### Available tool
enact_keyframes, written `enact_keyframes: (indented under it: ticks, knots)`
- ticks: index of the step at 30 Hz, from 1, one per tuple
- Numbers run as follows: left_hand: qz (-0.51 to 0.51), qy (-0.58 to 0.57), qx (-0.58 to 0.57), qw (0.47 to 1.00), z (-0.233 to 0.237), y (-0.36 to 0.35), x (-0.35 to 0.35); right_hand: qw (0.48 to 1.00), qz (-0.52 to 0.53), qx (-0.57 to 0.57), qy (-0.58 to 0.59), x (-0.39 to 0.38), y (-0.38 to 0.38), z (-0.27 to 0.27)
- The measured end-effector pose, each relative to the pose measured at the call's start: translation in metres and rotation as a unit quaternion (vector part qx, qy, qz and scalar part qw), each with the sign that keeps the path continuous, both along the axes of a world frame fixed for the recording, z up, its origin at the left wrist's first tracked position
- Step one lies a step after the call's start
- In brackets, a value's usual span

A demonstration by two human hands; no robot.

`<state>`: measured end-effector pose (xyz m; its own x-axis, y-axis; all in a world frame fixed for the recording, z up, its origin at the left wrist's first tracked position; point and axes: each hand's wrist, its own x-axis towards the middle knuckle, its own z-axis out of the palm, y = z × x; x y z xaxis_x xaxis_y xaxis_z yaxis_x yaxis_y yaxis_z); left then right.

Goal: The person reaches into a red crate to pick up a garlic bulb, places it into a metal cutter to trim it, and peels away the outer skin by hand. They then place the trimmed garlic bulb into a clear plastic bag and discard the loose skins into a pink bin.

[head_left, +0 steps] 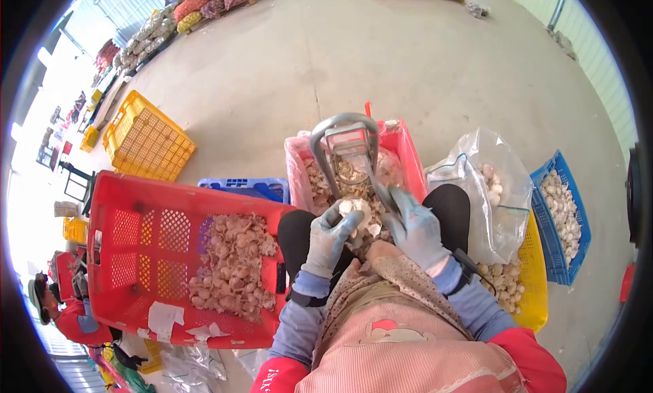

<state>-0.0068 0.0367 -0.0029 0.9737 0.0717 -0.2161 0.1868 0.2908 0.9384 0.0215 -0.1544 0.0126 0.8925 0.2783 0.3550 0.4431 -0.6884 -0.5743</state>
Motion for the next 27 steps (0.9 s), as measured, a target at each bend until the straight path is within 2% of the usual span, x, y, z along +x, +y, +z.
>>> enact_keyframes:
  ticks: [1, 2, 3, 5, 6, 7, 9, 10, 13, 14, 16, 17, 18, 19, 20, 22, 23, 24, 25, 27]
  knots:
    - [-0.02, 0.016, 0.0, 1.0, 0.008, 0.001, -0.009, 0.997, 0.021, 0.038, -0.063, -0.008, -0.004, 0.016]
    - [-0.039, 0.035, -0.004, 0.999, 0.014, 0.001, -0.019, 0.994, 0.053, 0.084, -0.047, -0.02, -0.003, 0.033]
    - [-0.061, 0.054, -0.008, 0.997, 0.015, -0.001, -0.028, 0.987, 0.106, 0.123, 0.012, -0.027, -0.004, 0.024]
    - [-0.054, 0.033, 0.015, 0.998, -0.006, -0.012, -0.039, 0.963, 0.123, 0.217, 0.105, -0.04, 0.009, 0.005]
    - [-0.055, 0.013, 0.062, 0.996, -0.013, -0.015, -0.043, 0.941, 0.11, 0.267, 0.176, -0.042, 0.012, -0.004]
    - [-0.054, -0.008, 0.108, 0.993, -0.019, -0.016, -0.044, 0.895, 0.079, 0.331, 0.287, -0.043, 0.009, -0.007]
    - [-0.031, 0.063, 0.02, 0.997, -0.025, -0.016, -0.049, 0.75, 0.012, 0.438, 0.495, -0.045, 0.007, 0.001]
    - [-0.02, 0.099, -0.024, 0.995, -0.026, -0.016, -0.052, 0.741, 0.016, 0.456, 0.492, -0.046, 0.005, -0.009]
    - [0.073, 0.071, 0.021, 0.995, -0.025, -0.024, -0.056, 0.673, -0.029, 0.466, 0.573, -0.051, 0.003, -0.006]
    - [0.071, -0.002, 0.056, 0.996, -0.031, -0.026, -0.059, 0.631, -0.037, 0.492, 0.598, -0.051, 0.001, -0.011]
    - [0.013, -0.078, 0.134, 0.988, -0.035, -0.029, -0.063, 0.716, -0.017, 0.447, 0.536, -0.051, 0.001, -0.042]
    - [-0.012, -0.115, 0.172, 0.978, -0.036, -0.029, -0.064, 0.755, -0.004, 0.419, 0.504, -0.049, 0.006, -0.039]
    - [-0.021, -0.071, 0.102, 0.992, -0.036, -0.027, -0.064, 0.854, 0.024, 0.298, 0.426, -0.049, 0.006, -0.033]
    - [-0.029, -0.028, 0.03, 0.999, -0.036, -0.025, -0.065, 0.926, 0.055, 0.169, 0.333, -0.049, 0.003, -0.023]
    - [-0.036, 0.014, -0.043, 0.998, -0.034, -0.022, -0.065, 0.969, 0.085, 0.035, 0.228, -0.048, 0.004, -0.009]
    - [-0.03, 0.106, -0.187, 0.976, -0.027, -0.018, -0.061, 0.981, 0.049, 0.138, 0.128, -0.039, 0.0, -0.002]
    - [-0.014, 0.097, -0.179, 0.979, -0.028, -0.017, -0.059, 0.979, 0.032, 0.189, 0.076, -0.032, -0.002, 0.001]
    - [0.001, 0.087, -0.17, 0.981, -0.028, -0.016, -0.056, 0.968, -0.026, 0.24, 0.073, -0.026, -0.003, 0.006]
    - [0.013, 0.078, -0.161, 0.984, -0.029, -0.015, -0.052, 0.992, -0.024, 0.121, -0.024, -0.009, -0.008, 0.011]
    - [0.014, 0.067, -0.163, 0.984, -0.031, -0.015, -0.045, 0.998, 0.027, 0.06, -0.014, 0.014, -0.01, -0.022]
